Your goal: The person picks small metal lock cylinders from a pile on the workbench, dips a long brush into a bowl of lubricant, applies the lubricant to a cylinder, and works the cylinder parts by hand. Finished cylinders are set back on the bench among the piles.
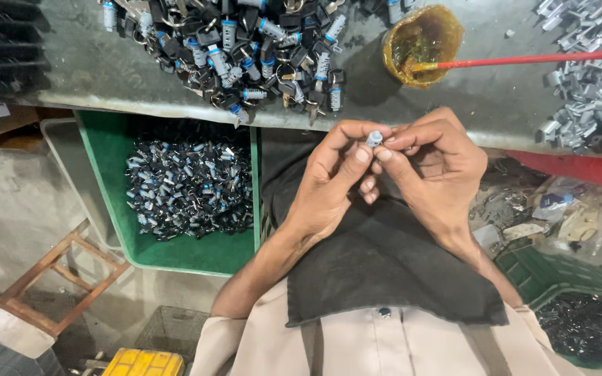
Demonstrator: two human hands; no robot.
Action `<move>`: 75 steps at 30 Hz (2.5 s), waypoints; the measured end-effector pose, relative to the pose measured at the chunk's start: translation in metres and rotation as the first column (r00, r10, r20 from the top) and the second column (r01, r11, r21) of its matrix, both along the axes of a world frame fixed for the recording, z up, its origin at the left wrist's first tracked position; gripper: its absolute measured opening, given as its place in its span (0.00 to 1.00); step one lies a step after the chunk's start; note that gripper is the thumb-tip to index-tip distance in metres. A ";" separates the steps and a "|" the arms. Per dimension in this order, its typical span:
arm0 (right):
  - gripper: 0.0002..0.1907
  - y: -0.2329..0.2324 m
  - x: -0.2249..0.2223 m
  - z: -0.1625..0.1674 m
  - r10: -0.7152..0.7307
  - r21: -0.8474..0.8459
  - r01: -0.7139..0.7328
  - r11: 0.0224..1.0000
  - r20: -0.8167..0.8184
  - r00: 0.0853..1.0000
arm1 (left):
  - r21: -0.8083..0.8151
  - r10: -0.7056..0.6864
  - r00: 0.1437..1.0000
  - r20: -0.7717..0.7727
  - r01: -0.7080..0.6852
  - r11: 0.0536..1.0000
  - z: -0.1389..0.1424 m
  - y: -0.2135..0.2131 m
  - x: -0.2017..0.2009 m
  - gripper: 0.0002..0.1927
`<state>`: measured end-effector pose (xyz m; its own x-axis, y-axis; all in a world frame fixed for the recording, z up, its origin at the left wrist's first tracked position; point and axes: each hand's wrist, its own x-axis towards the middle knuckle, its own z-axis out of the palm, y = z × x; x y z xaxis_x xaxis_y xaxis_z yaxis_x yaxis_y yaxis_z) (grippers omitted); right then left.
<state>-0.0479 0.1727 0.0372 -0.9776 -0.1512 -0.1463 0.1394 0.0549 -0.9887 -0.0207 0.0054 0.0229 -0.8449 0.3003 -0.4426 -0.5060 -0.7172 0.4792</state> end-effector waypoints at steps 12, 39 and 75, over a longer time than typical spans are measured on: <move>0.32 0.026 -0.022 -0.014 -0.204 -0.489 0.394 0.778 0.398 0.895 | -0.292 -0.076 0.985 -0.154 0.028 0.956 0.016 -0.019 -0.012 0.16; 0.10 0.065 -0.049 0.028 -0.109 0.254 0.248 0.935 -0.459 0.882 | 0.189 0.121 0.992 -0.045 -0.111 0.976 0.004 -0.006 -0.035 0.14; 0.25 0.057 0.006 -0.040 0.366 0.832 -0.011 0.554 -0.231 0.902 | -0.963 -0.376 0.887 -0.268 -0.249 0.098 0.013 -0.045 -0.046 0.08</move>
<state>-0.0418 0.2302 -0.0032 -0.9429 -0.3319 0.0268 -0.3026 0.8207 -0.4847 -0.0667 -0.0401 0.0359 -0.9963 -0.0613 -0.0599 -0.0841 0.5617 0.8231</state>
